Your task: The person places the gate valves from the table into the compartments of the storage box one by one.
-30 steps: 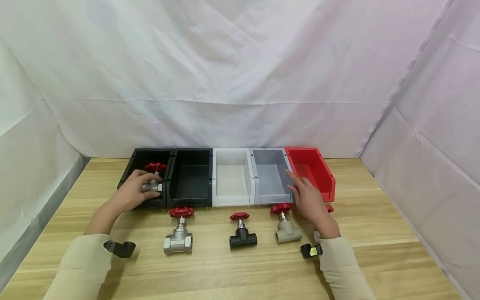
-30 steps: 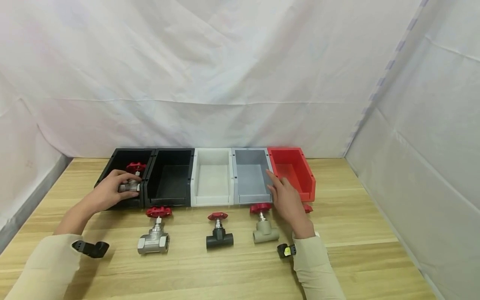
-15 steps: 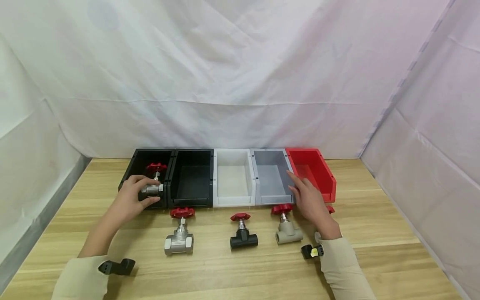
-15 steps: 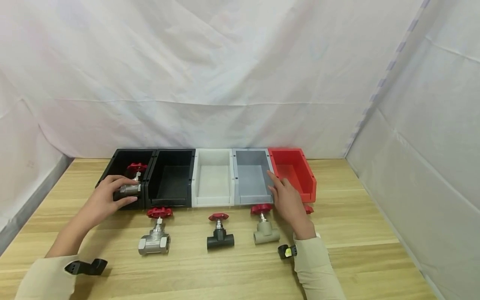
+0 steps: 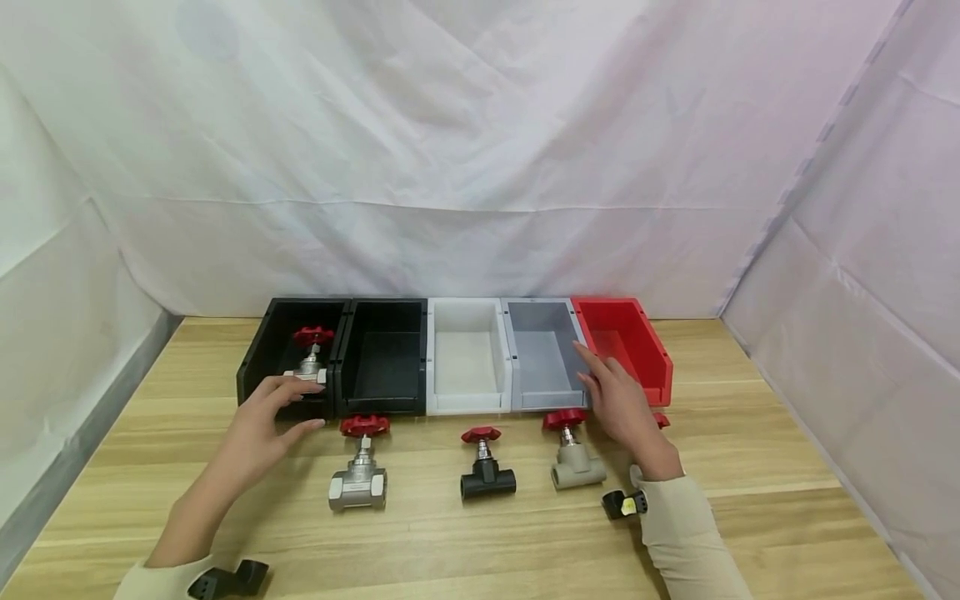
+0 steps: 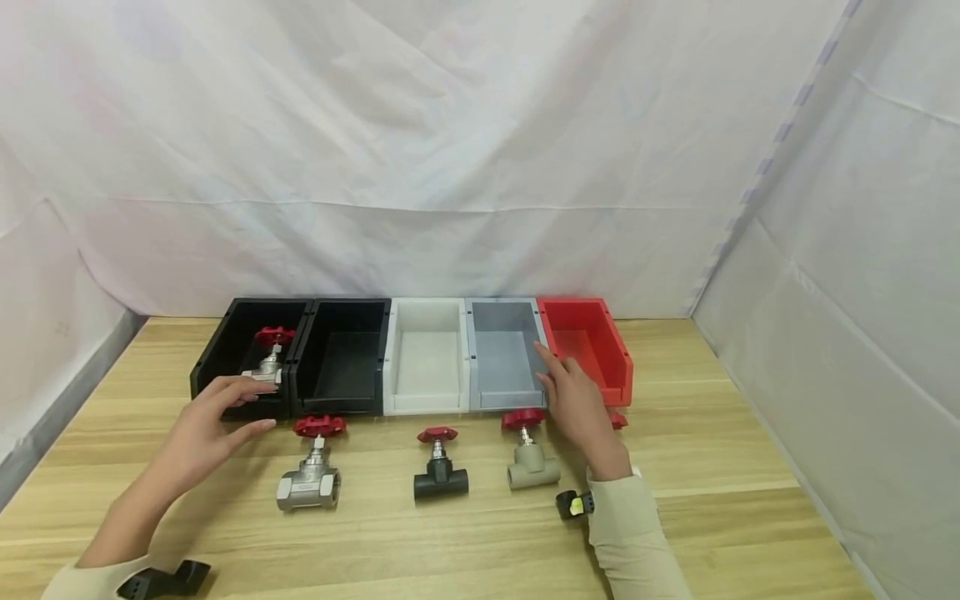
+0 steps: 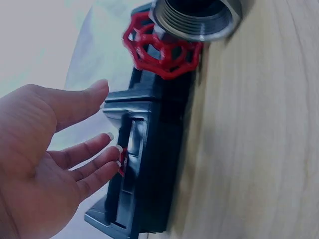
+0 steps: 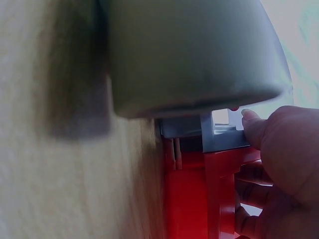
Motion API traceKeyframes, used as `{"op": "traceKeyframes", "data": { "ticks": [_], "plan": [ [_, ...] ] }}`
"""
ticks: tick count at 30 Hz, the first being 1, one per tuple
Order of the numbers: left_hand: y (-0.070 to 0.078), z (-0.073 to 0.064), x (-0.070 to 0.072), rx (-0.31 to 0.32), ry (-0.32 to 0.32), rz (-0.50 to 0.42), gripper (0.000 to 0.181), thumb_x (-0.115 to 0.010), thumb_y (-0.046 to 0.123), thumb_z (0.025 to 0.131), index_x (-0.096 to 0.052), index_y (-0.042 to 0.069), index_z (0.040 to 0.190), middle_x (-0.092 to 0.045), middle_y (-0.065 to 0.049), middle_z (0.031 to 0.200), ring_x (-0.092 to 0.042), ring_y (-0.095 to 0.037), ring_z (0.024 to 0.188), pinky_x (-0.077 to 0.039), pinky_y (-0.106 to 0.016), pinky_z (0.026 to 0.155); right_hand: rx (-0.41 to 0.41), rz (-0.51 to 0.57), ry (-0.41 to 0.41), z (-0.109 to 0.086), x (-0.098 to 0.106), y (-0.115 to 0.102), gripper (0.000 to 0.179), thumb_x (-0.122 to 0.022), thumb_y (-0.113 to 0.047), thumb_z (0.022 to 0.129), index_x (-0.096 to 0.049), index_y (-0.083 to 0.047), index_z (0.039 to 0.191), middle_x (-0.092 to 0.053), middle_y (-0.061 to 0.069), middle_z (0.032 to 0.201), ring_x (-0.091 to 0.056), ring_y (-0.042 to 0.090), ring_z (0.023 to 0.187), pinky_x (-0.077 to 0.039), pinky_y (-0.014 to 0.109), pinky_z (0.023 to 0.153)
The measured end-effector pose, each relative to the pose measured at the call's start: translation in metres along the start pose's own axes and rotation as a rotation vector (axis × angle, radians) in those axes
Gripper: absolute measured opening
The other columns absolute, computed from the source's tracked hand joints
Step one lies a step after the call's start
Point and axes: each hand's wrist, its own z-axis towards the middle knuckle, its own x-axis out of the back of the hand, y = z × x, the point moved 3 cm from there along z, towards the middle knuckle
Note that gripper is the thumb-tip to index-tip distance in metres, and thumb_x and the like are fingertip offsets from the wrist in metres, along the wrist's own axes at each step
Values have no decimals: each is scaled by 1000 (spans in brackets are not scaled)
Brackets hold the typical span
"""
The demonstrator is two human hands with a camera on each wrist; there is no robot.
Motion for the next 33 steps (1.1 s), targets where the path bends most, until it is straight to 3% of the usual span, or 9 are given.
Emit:
{"op": "traceKeyframes", "data": {
  "ticks": [6, 16, 24, 33],
  "plan": [
    [9, -4, 5, -52, 23, -19, 49, -83, 0, 70, -65, 8, 114, -55, -6, 112, -57, -24, 91, -42, -27, 80, -5, -7, -1, 0, -2, -1, 62, -68, -17, 90, -42, -17, 146, -56, 14, 100, -54, 24, 77, -53, 40, 68],
    [15, -11, 3, -62, -78, -61, 49, -82, 5, 73, -64, 15, 117, -56, 5, 110, -54, -13, 90, -40, -16, 80, 2, -1, -1, 0, -4, 0, 62, -67, -16, 90, -42, -18, 146, -56, 14, 101, -55, 24, 79, -53, 40, 69],
    [25, -17, -1, -130, -165, -119, 44, -81, 14, 76, -64, 20, 117, -58, 6, 108, -60, -16, 91, -51, -37, 76, 37, -8, 37, 0, -3, 1, 61, -68, -15, 90, -43, -16, 145, -55, 14, 96, -52, 23, 72, -51, 38, 63],
    [30, -23, -7, -115, -260, -142, 42, -78, 25, 80, -64, 26, 119, -58, 11, 109, -61, -16, 93, -52, -40, 75, 38, -22, 33, 0, -3, 2, 59, -66, -15, 91, -43, -16, 145, -55, 13, 95, -50, 22, 70, -50, 37, 62]
  ]
}}
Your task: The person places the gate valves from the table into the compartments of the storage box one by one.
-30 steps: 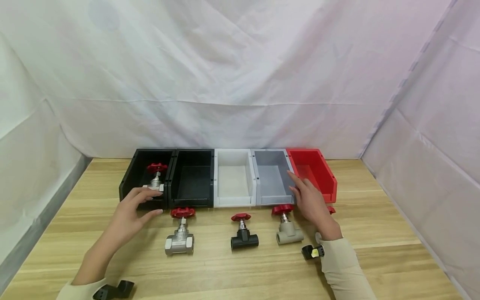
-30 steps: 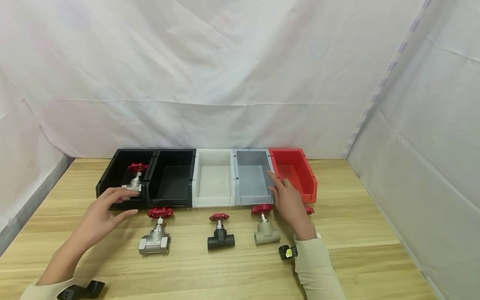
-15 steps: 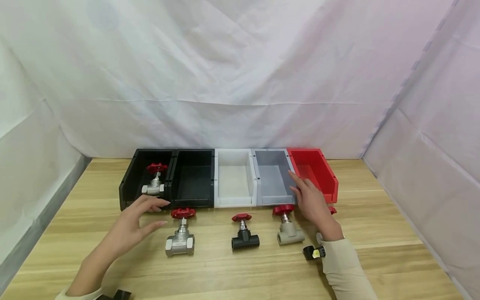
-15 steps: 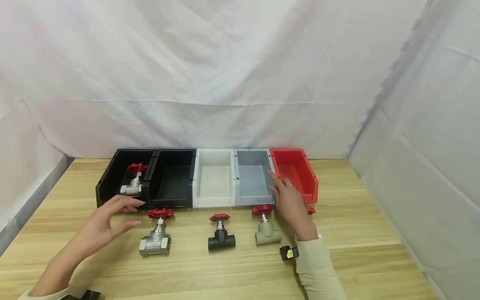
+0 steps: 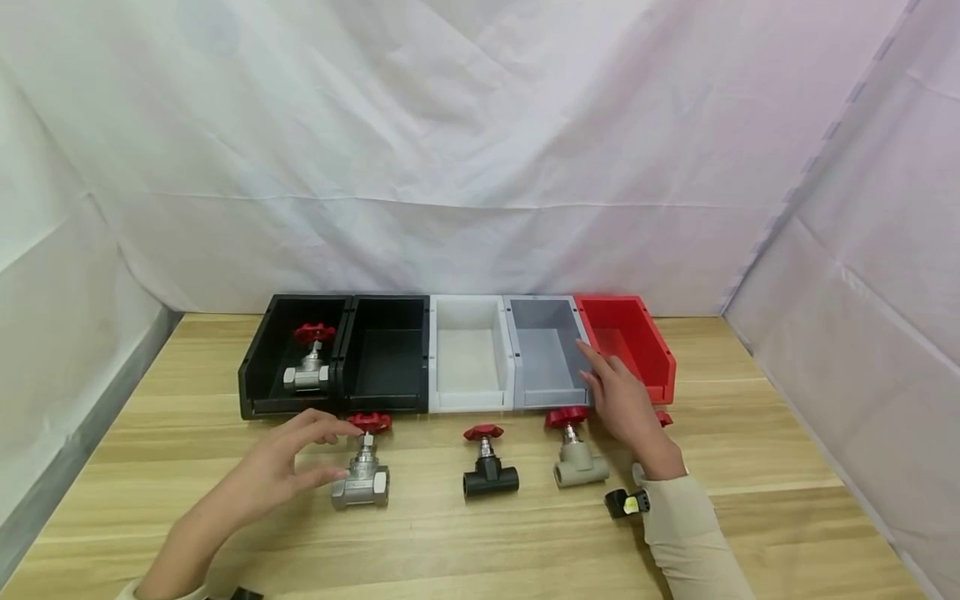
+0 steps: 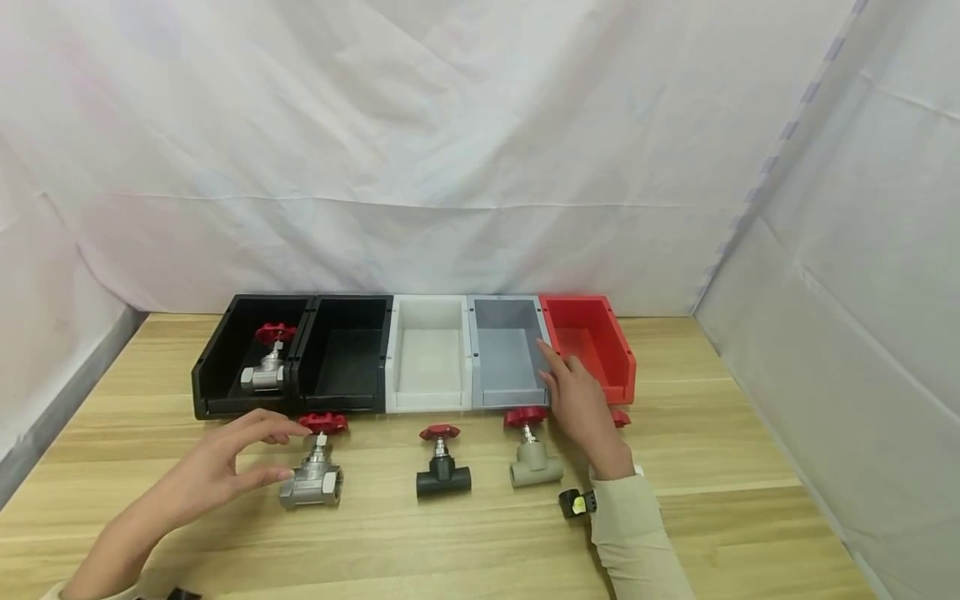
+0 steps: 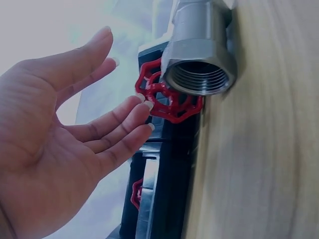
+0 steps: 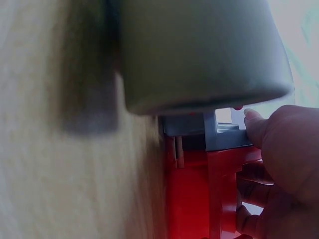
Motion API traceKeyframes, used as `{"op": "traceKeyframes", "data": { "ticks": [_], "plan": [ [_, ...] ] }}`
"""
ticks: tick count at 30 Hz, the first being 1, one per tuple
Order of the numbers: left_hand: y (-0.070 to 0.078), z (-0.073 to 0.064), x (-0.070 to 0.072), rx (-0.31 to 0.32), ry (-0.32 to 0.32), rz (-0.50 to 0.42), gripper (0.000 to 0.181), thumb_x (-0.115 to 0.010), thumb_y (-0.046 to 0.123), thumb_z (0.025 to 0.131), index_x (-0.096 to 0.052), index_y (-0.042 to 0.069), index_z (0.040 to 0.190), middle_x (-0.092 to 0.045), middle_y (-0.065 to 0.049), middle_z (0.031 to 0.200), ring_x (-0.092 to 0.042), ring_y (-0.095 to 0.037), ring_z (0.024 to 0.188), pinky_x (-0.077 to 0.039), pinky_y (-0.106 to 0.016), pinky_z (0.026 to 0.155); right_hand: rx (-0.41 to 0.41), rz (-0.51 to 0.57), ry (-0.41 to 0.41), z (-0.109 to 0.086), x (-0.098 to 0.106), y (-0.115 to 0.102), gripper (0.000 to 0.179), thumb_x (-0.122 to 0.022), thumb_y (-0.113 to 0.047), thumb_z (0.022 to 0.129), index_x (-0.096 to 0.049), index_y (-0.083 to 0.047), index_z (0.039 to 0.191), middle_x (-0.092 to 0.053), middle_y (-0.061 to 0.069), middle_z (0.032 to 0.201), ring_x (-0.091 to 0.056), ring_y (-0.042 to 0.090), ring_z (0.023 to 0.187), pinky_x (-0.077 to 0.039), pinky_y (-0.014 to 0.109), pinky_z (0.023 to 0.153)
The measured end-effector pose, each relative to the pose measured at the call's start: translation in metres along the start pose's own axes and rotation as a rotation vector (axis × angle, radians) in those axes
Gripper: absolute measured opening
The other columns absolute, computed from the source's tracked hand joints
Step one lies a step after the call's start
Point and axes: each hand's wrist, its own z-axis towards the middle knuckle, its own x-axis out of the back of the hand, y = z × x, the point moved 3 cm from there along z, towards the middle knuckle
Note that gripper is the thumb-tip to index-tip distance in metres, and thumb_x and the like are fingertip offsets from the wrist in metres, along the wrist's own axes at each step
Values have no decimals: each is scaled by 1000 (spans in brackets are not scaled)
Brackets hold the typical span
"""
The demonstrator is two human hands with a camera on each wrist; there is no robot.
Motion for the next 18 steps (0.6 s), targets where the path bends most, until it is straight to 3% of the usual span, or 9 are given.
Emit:
{"op": "traceKeyframes", "data": {
  "ticks": [12, 18],
  "plan": [
    [1, 0, -16, 17, -127, -78, 48, -75, 34, 82, -60, 20, 125, -53, 0, 104, -61, -20, 90, -52, -35, 73, -11, 3, -8, 0, 0, 0, 61, -67, -15, 90, -42, -17, 146, -54, 13, 94, -50, 21, 69, -50, 36, 62],
    [4, -1, -19, 75, -174, -31, 56, -71, 48, 80, -58, 23, 128, -51, 6, 103, -57, -15, 90, -50, -34, 71, -16, 3, -13, 0, 1, -1, 61, -67, -16, 90, -42, -17, 146, -54, 13, 94, -49, 21, 69, -49, 35, 61]
  ]
}}
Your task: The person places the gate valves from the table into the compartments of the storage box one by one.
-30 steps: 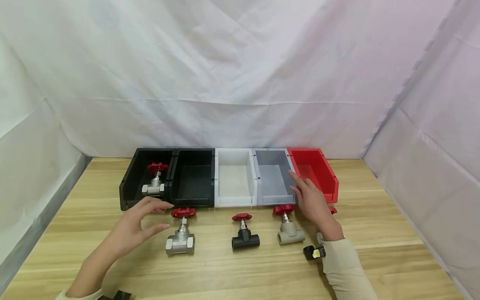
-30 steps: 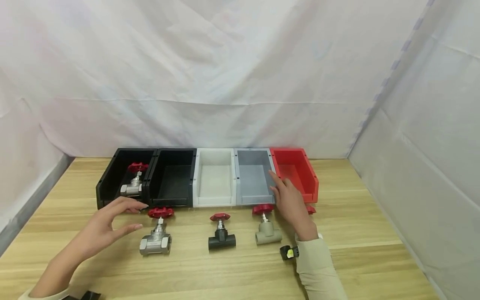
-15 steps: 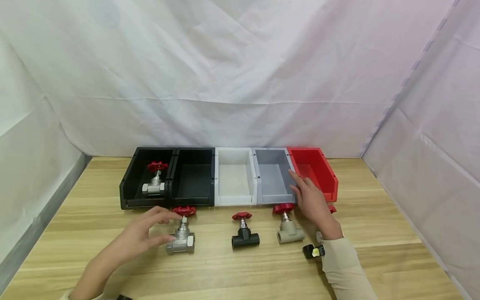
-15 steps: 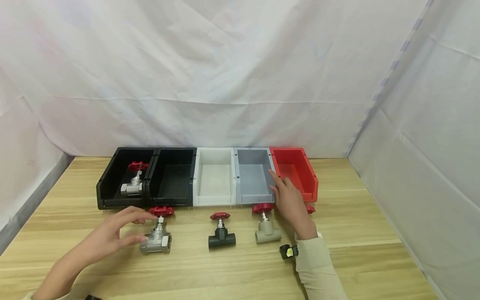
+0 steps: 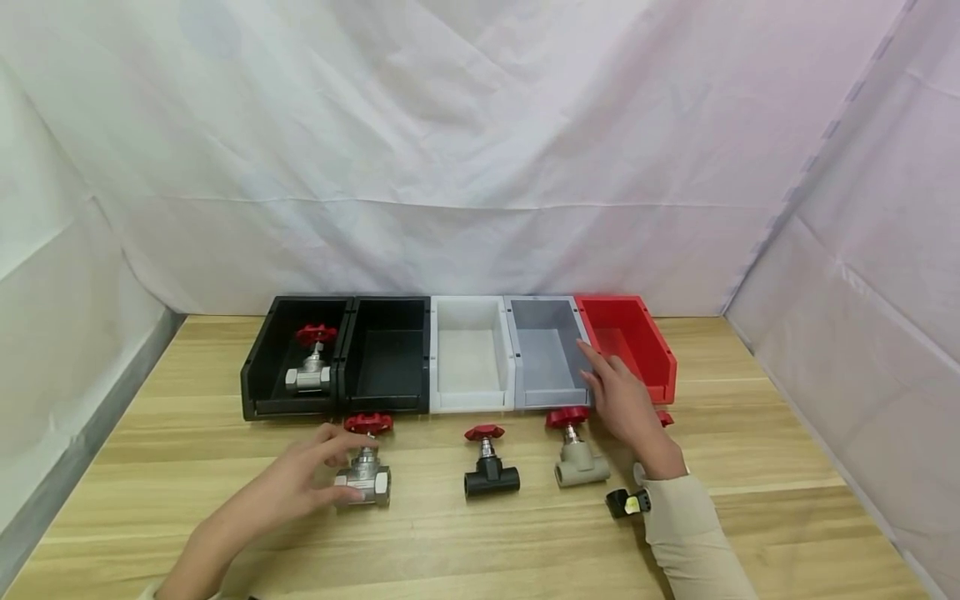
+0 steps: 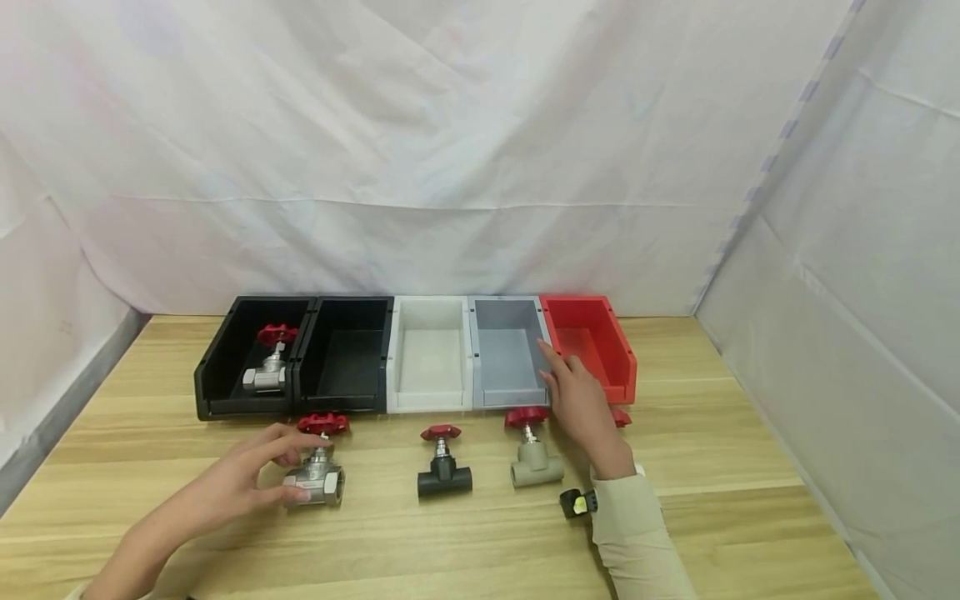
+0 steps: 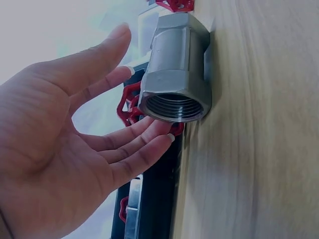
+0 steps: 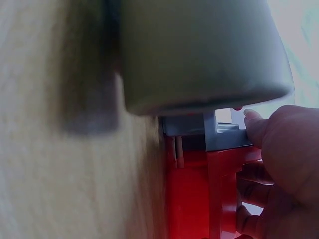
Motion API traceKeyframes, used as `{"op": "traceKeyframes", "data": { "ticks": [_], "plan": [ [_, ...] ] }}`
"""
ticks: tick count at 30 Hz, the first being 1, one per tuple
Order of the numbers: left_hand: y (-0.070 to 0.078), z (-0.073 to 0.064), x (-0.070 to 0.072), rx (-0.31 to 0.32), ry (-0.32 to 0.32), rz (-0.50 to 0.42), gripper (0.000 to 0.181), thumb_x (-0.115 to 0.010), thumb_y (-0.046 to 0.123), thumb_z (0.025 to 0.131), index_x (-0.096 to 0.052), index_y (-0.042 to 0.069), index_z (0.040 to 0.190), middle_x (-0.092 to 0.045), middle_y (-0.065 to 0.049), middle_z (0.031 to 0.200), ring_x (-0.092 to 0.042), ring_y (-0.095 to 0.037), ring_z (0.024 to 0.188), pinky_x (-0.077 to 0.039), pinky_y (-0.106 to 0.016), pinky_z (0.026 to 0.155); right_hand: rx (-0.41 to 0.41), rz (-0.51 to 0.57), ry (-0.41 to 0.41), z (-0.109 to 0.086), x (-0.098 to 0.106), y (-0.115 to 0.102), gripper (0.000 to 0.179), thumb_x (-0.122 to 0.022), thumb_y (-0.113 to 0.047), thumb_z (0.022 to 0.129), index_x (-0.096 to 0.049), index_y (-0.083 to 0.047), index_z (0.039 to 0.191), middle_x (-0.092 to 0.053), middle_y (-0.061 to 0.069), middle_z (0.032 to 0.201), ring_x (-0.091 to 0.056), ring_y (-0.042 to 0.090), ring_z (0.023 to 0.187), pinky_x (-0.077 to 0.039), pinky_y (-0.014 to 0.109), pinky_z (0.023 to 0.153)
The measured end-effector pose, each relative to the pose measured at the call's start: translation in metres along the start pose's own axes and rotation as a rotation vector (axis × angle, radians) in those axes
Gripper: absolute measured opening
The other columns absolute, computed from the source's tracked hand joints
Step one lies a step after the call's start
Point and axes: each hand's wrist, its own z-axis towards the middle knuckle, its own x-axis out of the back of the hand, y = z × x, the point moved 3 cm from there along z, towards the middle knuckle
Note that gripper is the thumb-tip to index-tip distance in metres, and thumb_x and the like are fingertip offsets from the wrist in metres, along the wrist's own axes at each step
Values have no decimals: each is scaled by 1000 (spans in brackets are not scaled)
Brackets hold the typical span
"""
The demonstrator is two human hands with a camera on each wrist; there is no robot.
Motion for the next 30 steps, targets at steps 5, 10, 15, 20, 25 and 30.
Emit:
{"op": "traceKeyframes", "data": {
  "ticks": [5, 10, 15, 20, 25, 30],
  "plan": [
    [1, 0, -5, 40, -36, 32, 59, -70, 52, 79, -58, 24, 129, -51, 6, 107, -52, -14, 92, -48, -39, 75, 2, 2, 2, 0, 0, 0, 61, -67, -15, 90, -42, -16, 145, -54, 13, 93, -49, 20, 68, -49, 35, 61],
    [2, 0, -10, 45, -52, 52, 55, -72, 49, 79, -59, 26, 128, -48, 5, 113, -51, -16, 98, -48, -43, 81, 11, 0, 8, -1, 0, 0, 59, -66, -14, 91, -43, -16, 145, -53, 13, 92, -48, 20, 67, -47, 34, 59],
    [4, 1, -14, 29, -44, 52, 54, -74, 46, 78, -60, 27, 126, -48, 4, 109, -51, -15, 95, -48, -42, 81, 10, 1, 10, -1, 0, 0, 59, -66, -15, 91, -43, -16, 145, -53, 12, 91, -47, 20, 65, -46, 33, 58],
    [3, 3, -19, 82, -81, 22, 57, -75, 45, 77, -57, 28, 129, -48, 1, 110, -51, -16, 94, -48, -42, 80, 7, 1, 6, 0, 0, -1, 59, -66, -15, 91, -43, -16, 145, -53, 12, 92, -47, 20, 65, -46, 33, 58],
    [2, 4, -21, 108, -108, 3, 57, -77, 42, 77, -57, 27, 129, -48, -5, 115, -50, -20, 96, -48, -43, 78, 9, 2, 3, 0, 1, -1, 59, -66, -15, 91, -43, -16, 145, -53, 13, 92, -48, 20, 67, -47, 34, 59],
    [3, 5, -23, 92, -87, 23, 52, -77, 37, 79, -60, 27, 127, -44, 0, 107, -49, -16, 90, -48, -37, 76, 7, 0, 3, 0, 0, 0, 59, -66, -15, 91, -42, -17, 145, -53, 13, 93, -49, 21, 68, -48, 35, 60]
  ]
}}
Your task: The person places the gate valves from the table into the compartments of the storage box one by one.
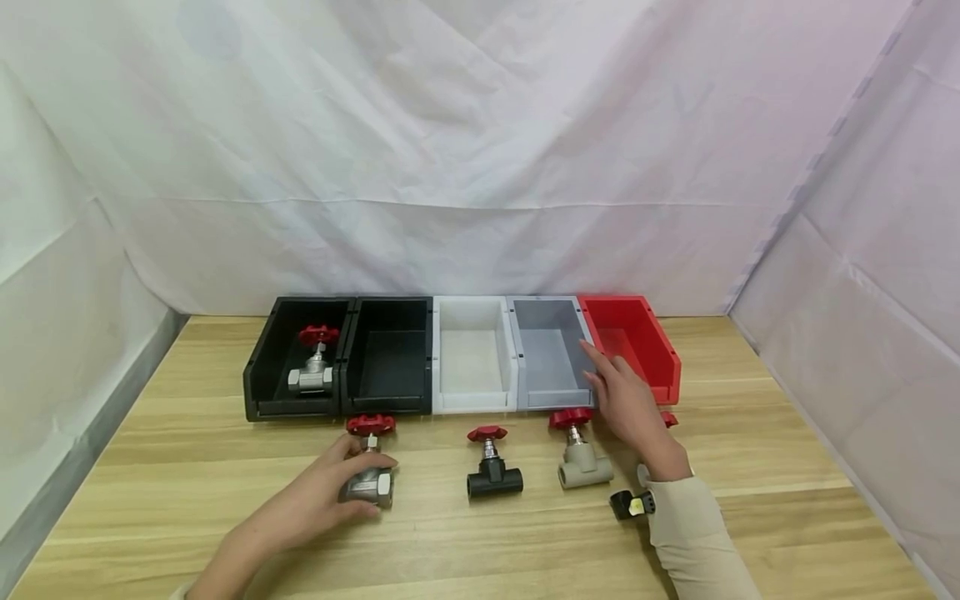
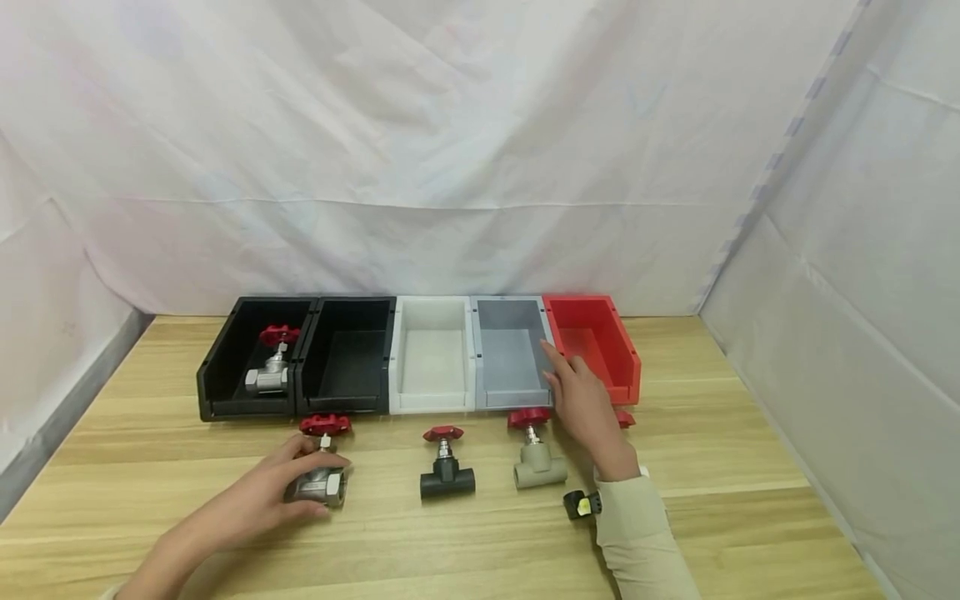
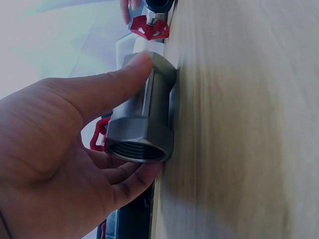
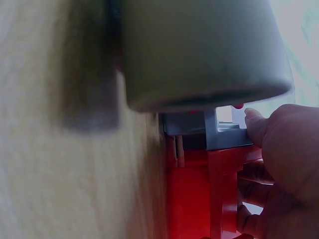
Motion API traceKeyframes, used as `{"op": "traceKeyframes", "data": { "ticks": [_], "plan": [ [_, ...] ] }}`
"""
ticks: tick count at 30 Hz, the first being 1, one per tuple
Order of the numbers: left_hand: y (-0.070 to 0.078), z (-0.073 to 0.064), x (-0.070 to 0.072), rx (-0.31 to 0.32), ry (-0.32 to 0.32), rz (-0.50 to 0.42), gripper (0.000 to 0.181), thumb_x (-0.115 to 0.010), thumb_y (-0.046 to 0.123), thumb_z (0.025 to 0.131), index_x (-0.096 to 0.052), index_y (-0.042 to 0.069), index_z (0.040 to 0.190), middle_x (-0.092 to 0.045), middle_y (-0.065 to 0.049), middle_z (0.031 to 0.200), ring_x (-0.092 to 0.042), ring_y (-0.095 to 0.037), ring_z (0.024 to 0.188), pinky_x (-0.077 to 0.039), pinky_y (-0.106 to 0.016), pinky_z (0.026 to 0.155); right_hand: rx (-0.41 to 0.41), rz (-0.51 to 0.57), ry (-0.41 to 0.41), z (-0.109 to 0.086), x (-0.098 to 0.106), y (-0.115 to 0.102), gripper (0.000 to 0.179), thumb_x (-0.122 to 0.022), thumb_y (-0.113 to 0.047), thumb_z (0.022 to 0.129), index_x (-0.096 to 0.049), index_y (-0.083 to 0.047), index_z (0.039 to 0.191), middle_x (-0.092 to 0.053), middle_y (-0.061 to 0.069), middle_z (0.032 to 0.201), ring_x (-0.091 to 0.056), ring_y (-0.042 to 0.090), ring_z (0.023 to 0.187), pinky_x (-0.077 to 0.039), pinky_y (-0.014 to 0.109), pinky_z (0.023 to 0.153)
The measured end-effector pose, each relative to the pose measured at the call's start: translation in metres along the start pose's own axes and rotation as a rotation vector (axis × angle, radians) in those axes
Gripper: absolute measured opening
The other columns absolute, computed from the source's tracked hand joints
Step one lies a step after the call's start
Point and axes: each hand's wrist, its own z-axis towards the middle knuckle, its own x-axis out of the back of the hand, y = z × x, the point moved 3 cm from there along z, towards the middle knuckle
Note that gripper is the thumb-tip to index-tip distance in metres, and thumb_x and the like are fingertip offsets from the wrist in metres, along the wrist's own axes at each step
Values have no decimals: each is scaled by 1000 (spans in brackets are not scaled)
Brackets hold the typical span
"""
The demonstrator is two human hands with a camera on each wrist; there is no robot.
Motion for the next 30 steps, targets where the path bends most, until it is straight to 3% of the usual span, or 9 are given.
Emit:
{"op": "traceKeyframes", "data": {
  "ticks": [8, 18, 30],
  "plan": [
    [0, 1, -5, -14, 53, 8, 46, -78, 33, 78, -63, 27, 121, -44, 1, 105, -48, -14, 88, -47, -33, 75, -10, 3, -9, 0, 0, 0, 61, -67, -16, 90, -42, -16, 146, -53, 13, 94, -49, 21, 69, -49, 35, 61],
    [-2, 1, -6, -28, 72, -3, 46, -79, 30, 77, -64, 26, 120, -44, 2, 102, -48, -13, 87, -46, -30, 74, -6, 3, -6, 0, 0, -1, 60, -67, -15, 90, -43, -16, 145, -53, 13, 93, -49, 21, 69, -49, 35, 61],
    [1, 3, -6, 39, 60, -41, 44, -79, 28, 77, -65, 25, 119, -47, 2, 102, -47, -14, 87, -46, -30, 75, 1, 2, 8, 0, 0, 0, 60, -68, -14, 90, -43, -16, 145, -54, 14, 94, -50, 22, 69, -50, 36, 61]
  ]
}}
